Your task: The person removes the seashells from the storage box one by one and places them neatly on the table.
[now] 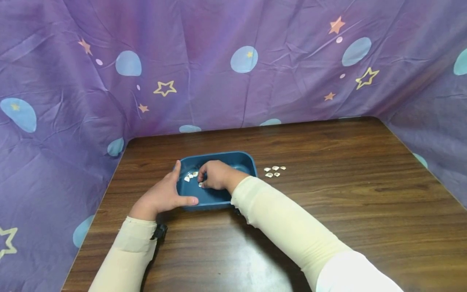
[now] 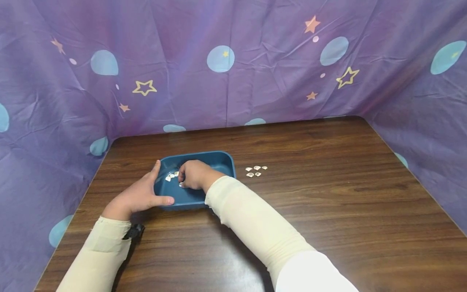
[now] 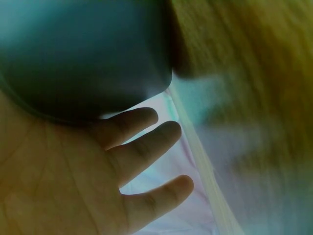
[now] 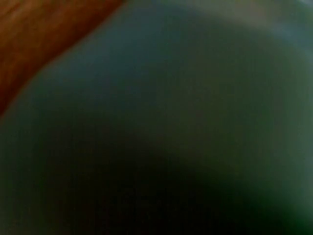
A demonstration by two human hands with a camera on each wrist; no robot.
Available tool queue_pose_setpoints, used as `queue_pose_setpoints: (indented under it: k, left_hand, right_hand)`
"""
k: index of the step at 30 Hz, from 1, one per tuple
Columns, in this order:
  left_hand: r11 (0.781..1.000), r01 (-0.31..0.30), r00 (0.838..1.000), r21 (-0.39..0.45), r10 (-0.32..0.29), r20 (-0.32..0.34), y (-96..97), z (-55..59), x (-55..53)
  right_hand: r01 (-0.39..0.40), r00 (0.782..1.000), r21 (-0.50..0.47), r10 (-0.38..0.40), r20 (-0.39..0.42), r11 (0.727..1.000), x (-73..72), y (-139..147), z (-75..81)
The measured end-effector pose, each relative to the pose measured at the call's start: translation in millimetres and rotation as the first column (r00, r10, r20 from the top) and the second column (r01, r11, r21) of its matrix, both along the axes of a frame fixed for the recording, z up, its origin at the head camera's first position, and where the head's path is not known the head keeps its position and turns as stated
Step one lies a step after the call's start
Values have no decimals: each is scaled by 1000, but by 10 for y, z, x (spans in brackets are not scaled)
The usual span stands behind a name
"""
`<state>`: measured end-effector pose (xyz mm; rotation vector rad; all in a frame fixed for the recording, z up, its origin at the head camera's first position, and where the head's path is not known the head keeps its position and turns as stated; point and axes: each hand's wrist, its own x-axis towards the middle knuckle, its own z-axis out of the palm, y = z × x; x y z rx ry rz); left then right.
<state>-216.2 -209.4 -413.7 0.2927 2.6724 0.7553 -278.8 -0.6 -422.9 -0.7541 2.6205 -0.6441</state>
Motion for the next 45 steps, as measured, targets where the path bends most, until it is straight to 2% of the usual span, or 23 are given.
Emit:
queue_pose_setpoints:
  k: [16,25,34,45]
  left_hand:
    - [1000,7,1000,7,-7,2,-9,-4,-12]
    - [1000,12,1000,-1,-12,-8,-3,-7,-12]
    - [1000,4,1000,10,-4,-3,-11,-27,-17]
    - [1000,2,1000,2,-2,-1,-10,-9,-9]
  right_hand:
    - [-42,999,6,42,-1,999,0,-1,10]
    - [-24,999,-15,25,30,1000,-6,-9,-1]
    - [-32,999,29,32,25,999,-12,-9,0]
    - [-14,999,14,13,46,1000,-21,-1,17]
